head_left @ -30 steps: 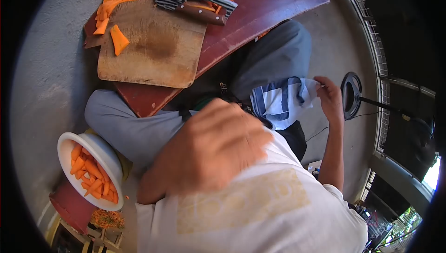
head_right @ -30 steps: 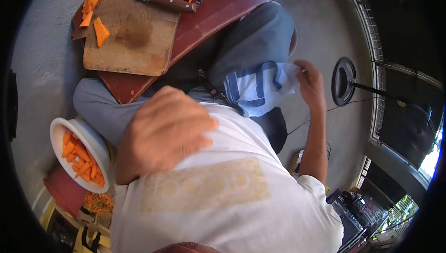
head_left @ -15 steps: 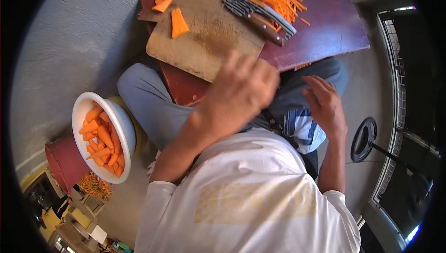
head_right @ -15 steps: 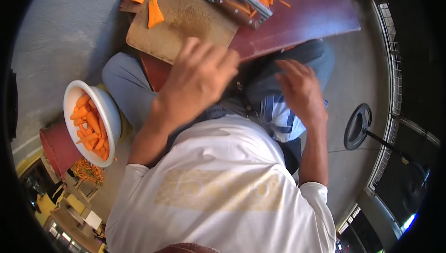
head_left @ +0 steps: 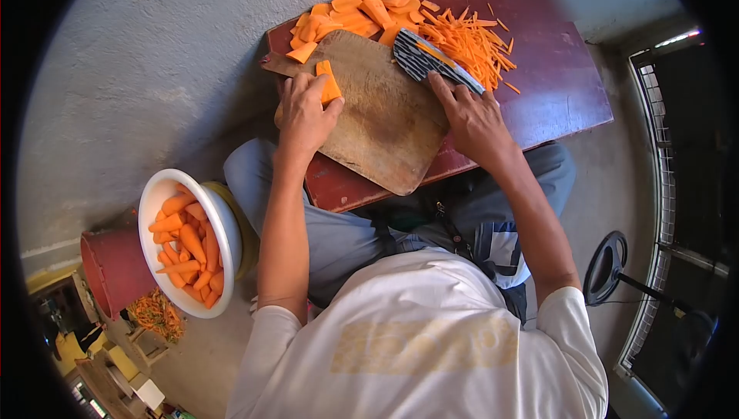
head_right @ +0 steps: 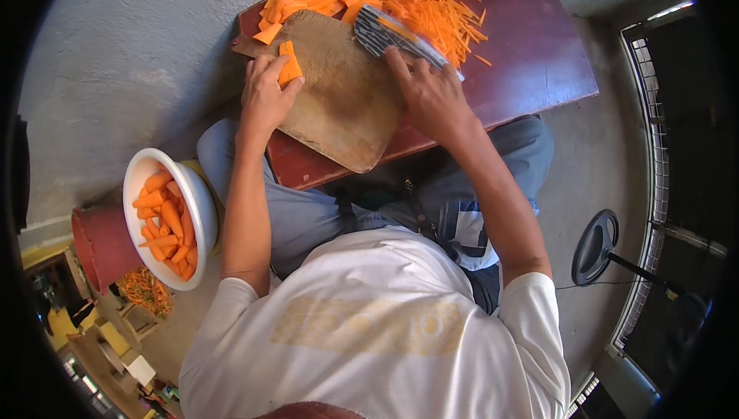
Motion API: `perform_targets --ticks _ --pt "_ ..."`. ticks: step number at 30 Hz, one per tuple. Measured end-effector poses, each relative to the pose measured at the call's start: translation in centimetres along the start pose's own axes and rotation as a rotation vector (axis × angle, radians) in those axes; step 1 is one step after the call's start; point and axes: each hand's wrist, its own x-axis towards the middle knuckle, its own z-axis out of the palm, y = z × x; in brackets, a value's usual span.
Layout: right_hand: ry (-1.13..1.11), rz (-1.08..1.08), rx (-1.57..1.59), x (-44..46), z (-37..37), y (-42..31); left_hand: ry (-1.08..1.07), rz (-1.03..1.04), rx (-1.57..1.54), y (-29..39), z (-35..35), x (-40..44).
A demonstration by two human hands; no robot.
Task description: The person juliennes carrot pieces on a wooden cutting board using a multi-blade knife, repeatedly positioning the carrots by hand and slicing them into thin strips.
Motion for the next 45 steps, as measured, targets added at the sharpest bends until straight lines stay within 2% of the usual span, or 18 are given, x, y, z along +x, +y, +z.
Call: perform_targets --ticks 2,5,8,9,12,15,18,22,23,26,29,33,36,40,43,45 --pt "-0.037 0.04 0.022 0.7 -0.3 0.4 -0.024 -0.009 -0.077 0.6 0.8 -0.3" --pt "-0.022 0.165 0.214 1.3 -4.0 0.3 -0.054 0.031 -0.103 4.2 0.5 -1.5" --pt "0.218 0.221 0.392 0.1 -4.1 0.6 -0.069 0.081 -0.204 7.8 0.5 -3.8" --pt "0.228 0.276 0.537 0.0 -5.0 -0.1 -0.089 0.092 -0.208 8.5 0.6 -4.1" --pt "0.153 0.354 0.669 -1.6 -4.5 0.4 -0.097 0.119 -0.211 9.5 0.7 -3.6" --pt "0.238 0.333 0.746 -3.2 -4.0 -0.5 -0.032 0.152 -0.254 9.5 1.7 -0.9" --pt "0.192 0.404 0.93 -4.3 -4.9 -1.8 -0.053 0.148 -0.212 9.3 2.7 1.6" --pt "-0.031 0.335 0.962 -3.4 -6.0 -0.1 -0.196 0.142 -0.179 9.5 0.7 1.6" --pt "-0.097 0.335 0.961 -3.0 -5.9 0.8 -0.174 0.153 -0.145 9.4 0.5 0.7" --pt "0.03 0.301 0.838 -1.2 -3.7 3.3 -0.149 0.102 -0.139 9.7 -0.5 -1.8" --pt "0.134 0.396 0.929 -0.1 -2.0 5.3 -0.159 0.074 -0.145 8.6 -0.2 -3.7" --pt "0.186 0.592 1.608 -1.7 -3.8 2.7 -0.177 0.08 -0.122 7.3 0.5 -4.3" --pt "0.078 0.612 1.654 -4.1 -4.1 -0.4 -0.211 0.113 -0.179 7.3 0.1 -4.4" --pt "-0.159 0.535 1.285 -7.0 -6.5 -3.8 -0.193 0.157 -0.207 8.3 -0.2 -5.4" --pt "-0.027 0.327 1.095 -7.4 -6.2 -6.3 -0.204 0.166 -0.198 9.1 -0.2 -6.2" --pt "-0.074 0.298 1.028 -7.3 -6.5 -7.0 -0.198 0.171 -0.211 8.9 0.4 -6.4"
